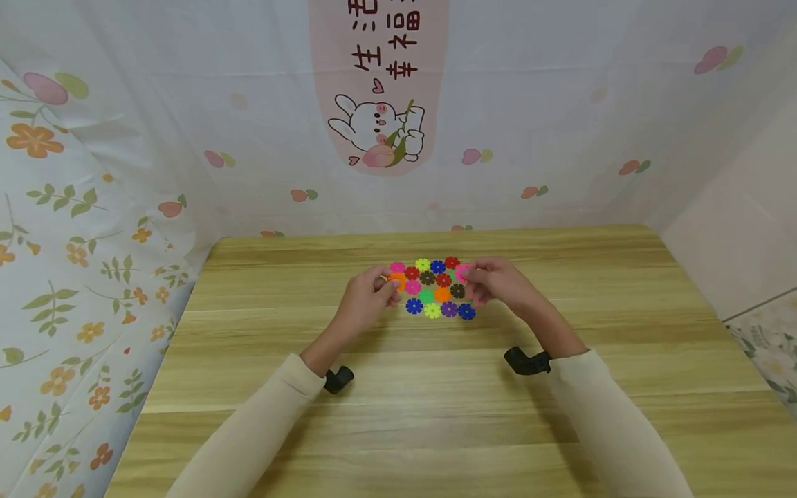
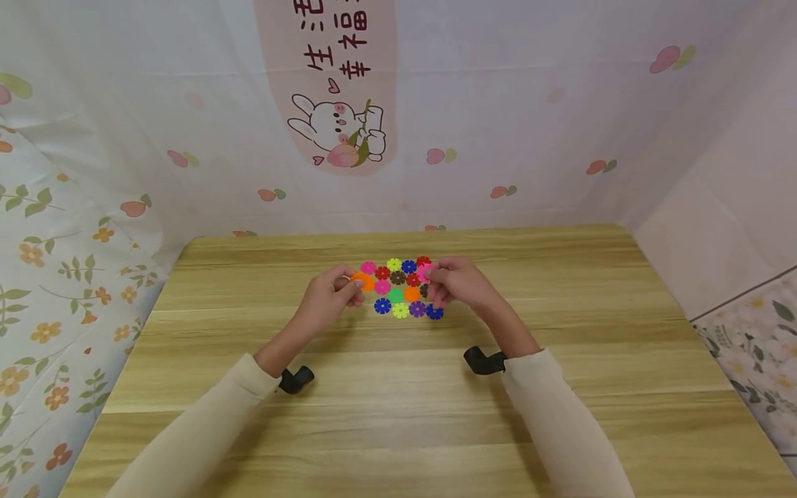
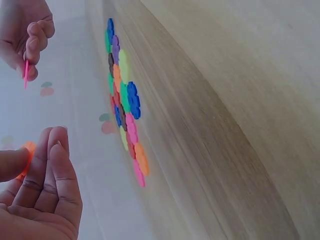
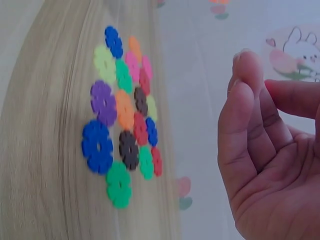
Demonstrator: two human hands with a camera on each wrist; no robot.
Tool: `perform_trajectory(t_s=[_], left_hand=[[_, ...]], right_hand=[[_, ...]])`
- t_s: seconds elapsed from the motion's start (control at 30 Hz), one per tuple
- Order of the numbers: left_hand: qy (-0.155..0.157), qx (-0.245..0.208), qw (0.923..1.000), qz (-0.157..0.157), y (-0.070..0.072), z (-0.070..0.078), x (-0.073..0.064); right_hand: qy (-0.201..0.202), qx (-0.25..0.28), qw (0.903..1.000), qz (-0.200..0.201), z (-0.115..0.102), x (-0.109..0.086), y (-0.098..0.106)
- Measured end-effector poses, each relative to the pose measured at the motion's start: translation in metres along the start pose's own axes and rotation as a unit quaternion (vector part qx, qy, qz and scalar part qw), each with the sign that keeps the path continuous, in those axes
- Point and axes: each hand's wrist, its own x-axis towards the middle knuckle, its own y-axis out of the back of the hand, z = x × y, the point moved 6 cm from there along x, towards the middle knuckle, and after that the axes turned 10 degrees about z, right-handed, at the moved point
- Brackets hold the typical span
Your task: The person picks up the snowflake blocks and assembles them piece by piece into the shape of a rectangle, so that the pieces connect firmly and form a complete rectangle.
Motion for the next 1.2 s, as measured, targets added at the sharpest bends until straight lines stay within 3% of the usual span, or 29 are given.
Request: perform_trajectory(t_s=[0.43, 0.73, 1.0, 1.2], left_hand=[[-0.026, -0.04, 0.9988, -0.002, -0.007, 0.014, -0.008], [-0.038, -0.085, 0.9952, -0.028, -0.019, 0.016, -0.009], [-0.071, -0.087, 0.9933, -0.028, -0.023, 0.019, -0.01], [-0.076, -0.068, 0.9944, -0.028, -0.025, 0.021, -0.012]], right_hand=[[0.006, 0.051, 0.9987, 0.001, -0.013, -0.007, -0.021], [-0.004, 0.066, 0.9977, 0.015, -0.017, -0.007, -0.032], [-0.011, 0.075, 0.9971, 0.01, -0.017, -0.006, -0.042], [-0.009, 0.075, 0.9972, 0.003, -0.016, -0.005, -0.047]])
